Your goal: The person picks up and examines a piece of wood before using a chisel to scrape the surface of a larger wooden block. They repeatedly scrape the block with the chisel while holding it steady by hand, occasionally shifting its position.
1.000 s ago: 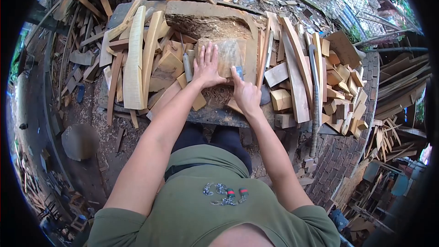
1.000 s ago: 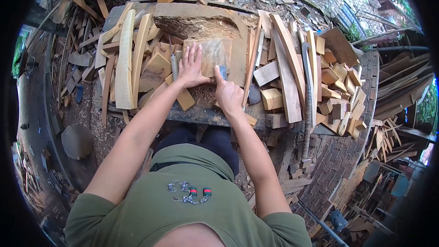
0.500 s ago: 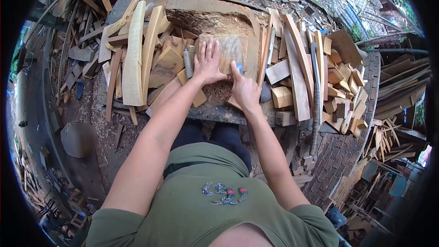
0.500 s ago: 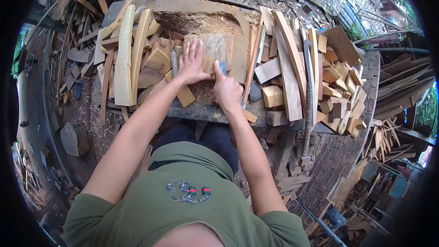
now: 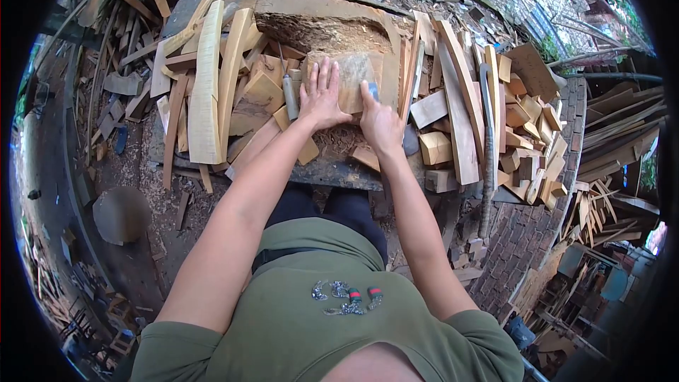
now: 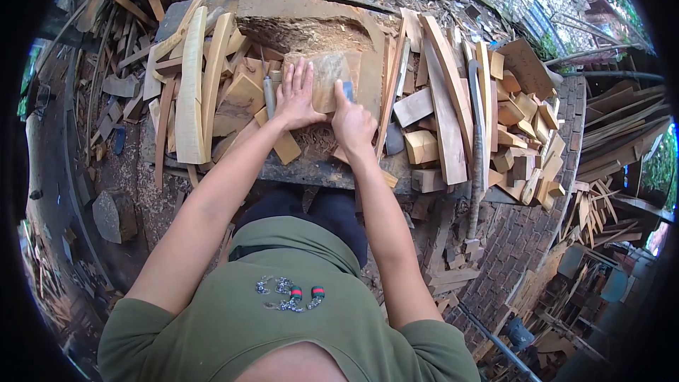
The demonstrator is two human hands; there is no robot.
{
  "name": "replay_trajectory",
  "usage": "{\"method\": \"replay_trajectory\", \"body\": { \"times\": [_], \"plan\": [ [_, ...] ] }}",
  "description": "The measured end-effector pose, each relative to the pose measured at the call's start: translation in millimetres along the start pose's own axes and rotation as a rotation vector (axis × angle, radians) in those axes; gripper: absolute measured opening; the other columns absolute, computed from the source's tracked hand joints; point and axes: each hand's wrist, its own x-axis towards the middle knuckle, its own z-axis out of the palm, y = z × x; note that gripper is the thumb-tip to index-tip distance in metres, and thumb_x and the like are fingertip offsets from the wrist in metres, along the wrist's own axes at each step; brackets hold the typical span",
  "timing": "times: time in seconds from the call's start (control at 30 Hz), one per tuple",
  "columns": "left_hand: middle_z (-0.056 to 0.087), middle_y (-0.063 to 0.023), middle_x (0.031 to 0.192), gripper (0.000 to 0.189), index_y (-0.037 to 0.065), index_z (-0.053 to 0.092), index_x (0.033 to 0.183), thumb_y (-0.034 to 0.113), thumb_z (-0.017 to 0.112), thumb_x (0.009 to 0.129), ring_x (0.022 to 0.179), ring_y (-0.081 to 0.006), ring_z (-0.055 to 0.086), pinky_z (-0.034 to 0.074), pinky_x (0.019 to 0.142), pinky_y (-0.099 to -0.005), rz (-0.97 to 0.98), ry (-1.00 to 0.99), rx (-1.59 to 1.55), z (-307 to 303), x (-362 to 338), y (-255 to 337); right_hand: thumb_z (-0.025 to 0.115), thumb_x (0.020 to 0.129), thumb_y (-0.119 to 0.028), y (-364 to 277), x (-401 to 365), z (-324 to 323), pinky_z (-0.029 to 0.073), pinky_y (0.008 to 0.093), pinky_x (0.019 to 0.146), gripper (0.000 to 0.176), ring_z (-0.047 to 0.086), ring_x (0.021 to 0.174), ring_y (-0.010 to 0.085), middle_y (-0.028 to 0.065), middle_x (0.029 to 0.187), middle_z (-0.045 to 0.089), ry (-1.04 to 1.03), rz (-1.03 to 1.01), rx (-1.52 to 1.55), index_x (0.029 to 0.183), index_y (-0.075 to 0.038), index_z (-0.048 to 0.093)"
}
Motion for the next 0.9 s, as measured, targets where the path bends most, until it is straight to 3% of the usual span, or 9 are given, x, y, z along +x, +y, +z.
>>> {"method": "replay_trajectory", "body": {
  "times": [0.27,0.4,0.57,0.73,0.9],
  "plan": [
    [-0.009,-0.0081,0.159,0.133,0.014,-0.003,0.152,0.049,0.082,0.056,0.146,-0.0295,-0.007,0.015,0.112,-0.0604,-0.010,-0.023,0.005,-3.0,-2.6,0.9,0.052,0.086,-0.018,-5.4,-41.1,-4.0,0.053,0.0488,0.056,0.052,0.067,0.061,0.0369,0.0211,0.066,0.064,-0.117,-0.012,-0.100,0.136,-0.029,0.049],
    [-0.009,-0.0080,0.159,0.133,0.014,-0.003,0.152,0.048,0.082,0.056,0.146,-0.0299,-0.006,0.015,0.112,-0.0607,0.008,-0.004,-0.003,-0.4,-3.1,2.1,0.049,0.087,-0.016,-0.2,-2.0,4.8,0.053,0.0483,0.054,0.049,0.067,0.062,0.0373,0.0206,0.067,0.065,0.011,-0.019,-0.089,0.135,-0.029,0.050],
    [-0.009,-0.0079,0.159,0.132,0.014,-0.003,0.152,0.048,0.081,0.057,0.146,-0.0299,-0.007,0.014,0.113,-0.0603,-0.015,-0.053,0.017,-4.4,-2.2,1.5,0.048,0.087,-0.015,6.2,16.1,12.3,0.053,0.0504,0.058,0.052,0.067,0.066,0.0388,0.0215,0.070,0.066,0.026,-0.017,-0.029,0.137,-0.031,0.046],
    [-0.009,-0.0078,0.159,0.132,0.014,-0.003,0.152,0.047,0.082,0.057,0.146,-0.0296,-0.007,0.014,0.112,-0.0607,-0.017,-0.041,-0.002,-4.6,-3.0,0.8,0.049,0.086,-0.012,1.3,-22.8,-8.4,0.053,0.0503,0.058,0.057,0.067,0.067,0.0392,0.0233,0.073,0.066,-0.174,0.003,-0.093,0.139,-0.032,0.044],
    [-0.009,-0.0079,0.159,0.133,0.015,-0.004,0.152,0.046,0.082,0.056,0.146,-0.0297,-0.008,0.015,0.112,-0.0612,-0.002,-0.021,0.005,-0.6,-1.2,-0.6,0.044,0.088,-0.015,7.0,40.1,8.2,0.054,0.0497,0.063,0.052,0.068,0.073,0.0395,0.0239,0.077,0.067,-0.087,0.004,-0.022,0.137,-0.032,0.046]
  ]
}}
